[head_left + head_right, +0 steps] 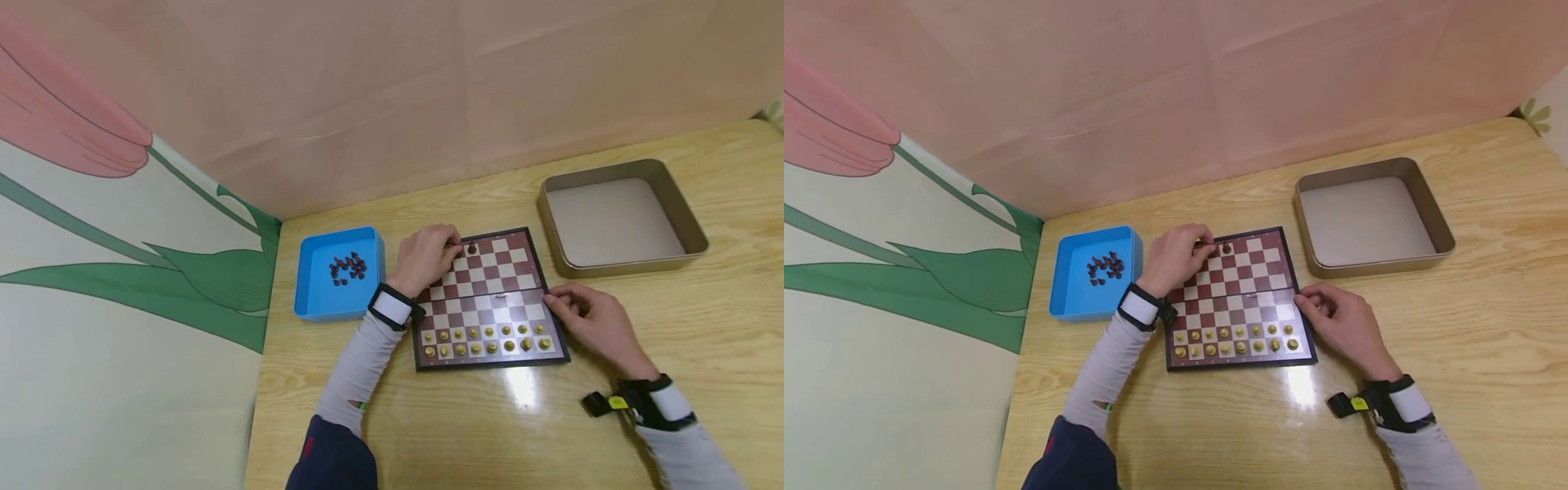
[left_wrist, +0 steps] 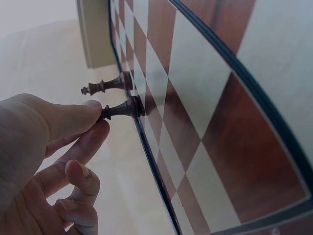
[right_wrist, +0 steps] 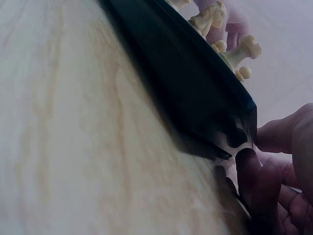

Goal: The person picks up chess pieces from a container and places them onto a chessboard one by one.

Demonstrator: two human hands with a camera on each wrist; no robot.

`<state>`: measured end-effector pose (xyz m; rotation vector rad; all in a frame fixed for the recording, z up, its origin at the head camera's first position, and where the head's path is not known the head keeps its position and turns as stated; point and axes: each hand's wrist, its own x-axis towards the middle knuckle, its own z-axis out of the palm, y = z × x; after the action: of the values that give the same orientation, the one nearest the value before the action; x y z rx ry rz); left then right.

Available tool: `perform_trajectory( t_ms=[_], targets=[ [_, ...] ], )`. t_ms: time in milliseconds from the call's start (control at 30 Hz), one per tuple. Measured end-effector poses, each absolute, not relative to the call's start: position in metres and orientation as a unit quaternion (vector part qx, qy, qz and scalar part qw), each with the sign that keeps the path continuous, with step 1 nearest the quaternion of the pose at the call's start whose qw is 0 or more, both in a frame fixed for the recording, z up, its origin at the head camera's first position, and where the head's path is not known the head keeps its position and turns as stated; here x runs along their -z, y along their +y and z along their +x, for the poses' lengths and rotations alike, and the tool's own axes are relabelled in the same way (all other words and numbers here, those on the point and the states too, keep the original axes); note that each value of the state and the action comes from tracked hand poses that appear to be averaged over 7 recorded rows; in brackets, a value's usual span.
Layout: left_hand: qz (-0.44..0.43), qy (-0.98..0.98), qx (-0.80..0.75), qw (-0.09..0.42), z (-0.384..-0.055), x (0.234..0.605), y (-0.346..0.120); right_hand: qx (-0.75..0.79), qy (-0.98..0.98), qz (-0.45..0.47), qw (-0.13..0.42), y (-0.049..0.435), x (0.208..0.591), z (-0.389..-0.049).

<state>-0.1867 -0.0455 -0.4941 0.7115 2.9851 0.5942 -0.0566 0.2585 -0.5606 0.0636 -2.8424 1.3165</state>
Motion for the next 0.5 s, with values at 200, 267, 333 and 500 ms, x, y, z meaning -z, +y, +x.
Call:
perform_trajectory(
  t_ms=[200, 267, 333, 500],
  targets=[
    [0.224, 0.957, -0.182, 0.005, -0.1857, 0.4937, -0.0456, -0.423, -0.906, 0.021, 0.004, 0.2562, 0.5589, -0.0563],
    [0.223, 0.958, -0.181, 0.005, -0.1854, 0.4938, -0.0456, -0.423, -0.906, 0.022, 0.006, 0.2563, 0.559, -0.0563],
    [0.222, 0.958, -0.18, 0.007, -0.1854, 0.4938, -0.0453, -0.423, -0.906, 0.023, 0.008, 0.2569, 0.5597, -0.0564],
    [0.215, 0.959, -0.185, 0.016, -0.1854, 0.4938, -0.0436, -0.418, -0.908, 0.022, 0.006, 0.2596, 0.5623, -0.0569]
  ],
)
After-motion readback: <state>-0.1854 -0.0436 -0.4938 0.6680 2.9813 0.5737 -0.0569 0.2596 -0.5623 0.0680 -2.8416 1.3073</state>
